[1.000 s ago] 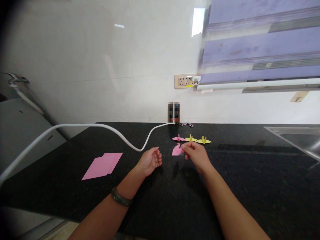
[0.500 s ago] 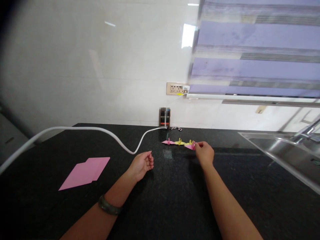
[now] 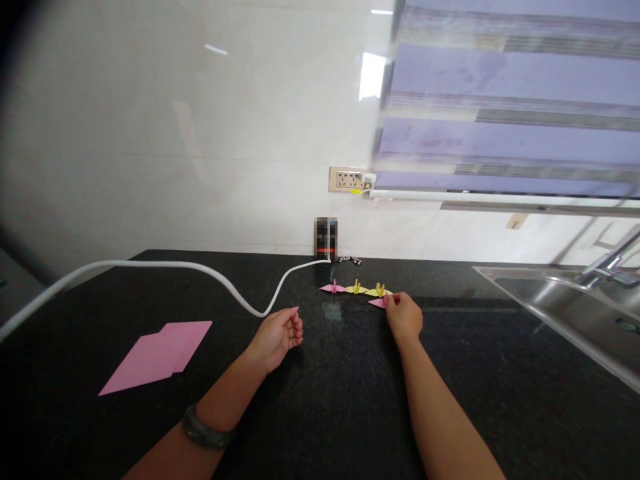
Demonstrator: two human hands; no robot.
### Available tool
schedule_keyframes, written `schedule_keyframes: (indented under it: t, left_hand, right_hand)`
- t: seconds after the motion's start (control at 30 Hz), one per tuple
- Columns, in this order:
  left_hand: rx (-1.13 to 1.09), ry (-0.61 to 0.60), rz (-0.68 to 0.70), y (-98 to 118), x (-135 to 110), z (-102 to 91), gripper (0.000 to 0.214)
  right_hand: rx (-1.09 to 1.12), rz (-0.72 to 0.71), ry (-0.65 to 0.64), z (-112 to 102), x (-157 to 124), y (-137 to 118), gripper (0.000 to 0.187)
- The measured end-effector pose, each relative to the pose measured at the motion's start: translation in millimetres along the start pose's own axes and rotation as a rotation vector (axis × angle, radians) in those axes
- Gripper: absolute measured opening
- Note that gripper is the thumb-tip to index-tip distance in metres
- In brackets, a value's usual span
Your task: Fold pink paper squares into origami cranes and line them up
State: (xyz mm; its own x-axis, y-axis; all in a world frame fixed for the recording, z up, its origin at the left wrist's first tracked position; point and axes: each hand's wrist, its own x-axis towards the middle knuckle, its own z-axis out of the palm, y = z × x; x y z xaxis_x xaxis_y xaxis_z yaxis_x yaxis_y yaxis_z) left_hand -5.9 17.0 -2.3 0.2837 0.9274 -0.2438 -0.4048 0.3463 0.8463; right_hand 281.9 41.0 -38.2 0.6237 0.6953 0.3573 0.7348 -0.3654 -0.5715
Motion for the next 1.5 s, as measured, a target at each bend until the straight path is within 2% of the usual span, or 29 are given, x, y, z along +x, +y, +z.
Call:
schedule_keyframes:
  t: [0.37, 0.53, 0.67, 0.7, 0.73, 0.77, 0.8, 0.87, 1.0, 1.17, 1.27, 1.37, 1.43, 1.5]
  left_hand:
    - [0.028, 0.019, 0.006, -1, 1, -0.8, 0.023]
    - [0.031, 0.01, 0.005, -1, 1, -1.6, 0.023]
    - [0.038, 0.01, 0.007, -1, 1, -1.5, 0.023]
    - [0.042, 0.008, 0.006, -1, 1, -1.5, 0.023]
    - [0.046, 0.008, 0.006, -1, 1, -1.5, 0.024]
    - [0.051, 0.009, 0.008, -1, 1, -1.6, 0.024]
    - [0.056, 0.01, 0.012, -1, 1, -1.7, 0.024]
    - [0.067, 0.014, 0.025, -1, 2, -1.9, 0.025]
    - [0.123, 0.017, 0.059, -5, 2, -3.1, 0.026]
    - [0.274, 0.099, 0.145, 0, 7, -7.3, 0.027]
    - [0.345, 0.156, 0.251, 18, 15, -9.4, 0.027]
    - [0.457, 0.223, 0.288, 44, 24, -16.9, 0.028]
    - [0.577, 0.274, 0.279, 64, 26, -31.6, 0.028]
    - [0.723, 0.352, 0.248, 85, 20, -55.6, 0.027]
  right_hand:
    - [-0.025, 0.053, 0.005, 1, 2, -1, 0.034]
    - [-0.001, 0.033, 0.078, -16, -1, -6, 0.045]
    - [0.017, -0.049, 0.132, -34, -14, -22, 0.049]
    - [-0.011, -0.153, 0.048, -36, -21, -29, 0.051]
    - [-0.063, -0.291, -0.121, -36, -28, -36, 0.052]
    - [-0.132, -0.451, -0.351, -34, -37, -43, 0.052]
    - [-0.141, -0.524, -0.459, -32, -45, -50, 0.048]
    - [-0.156, -0.605, -0.584, -24, -62, -62, 0.039]
    - [-0.217, -0.66, -0.649, -13, -80, -73, 0.038]
    - [-0.268, -0.676, -0.68, -12, -77, -75, 0.039]
    - [-0.276, -0.7, -0.703, -14, -74, -76, 0.041]
    - [-0.244, -0.757, -0.732, -13, -72, -74, 0.042]
    - [-0.218, -0.759, -0.754, -8, -67, -69, 0.041]
    - [-0.189, -0.755, -0.801, 0, -61, -65, 0.041]
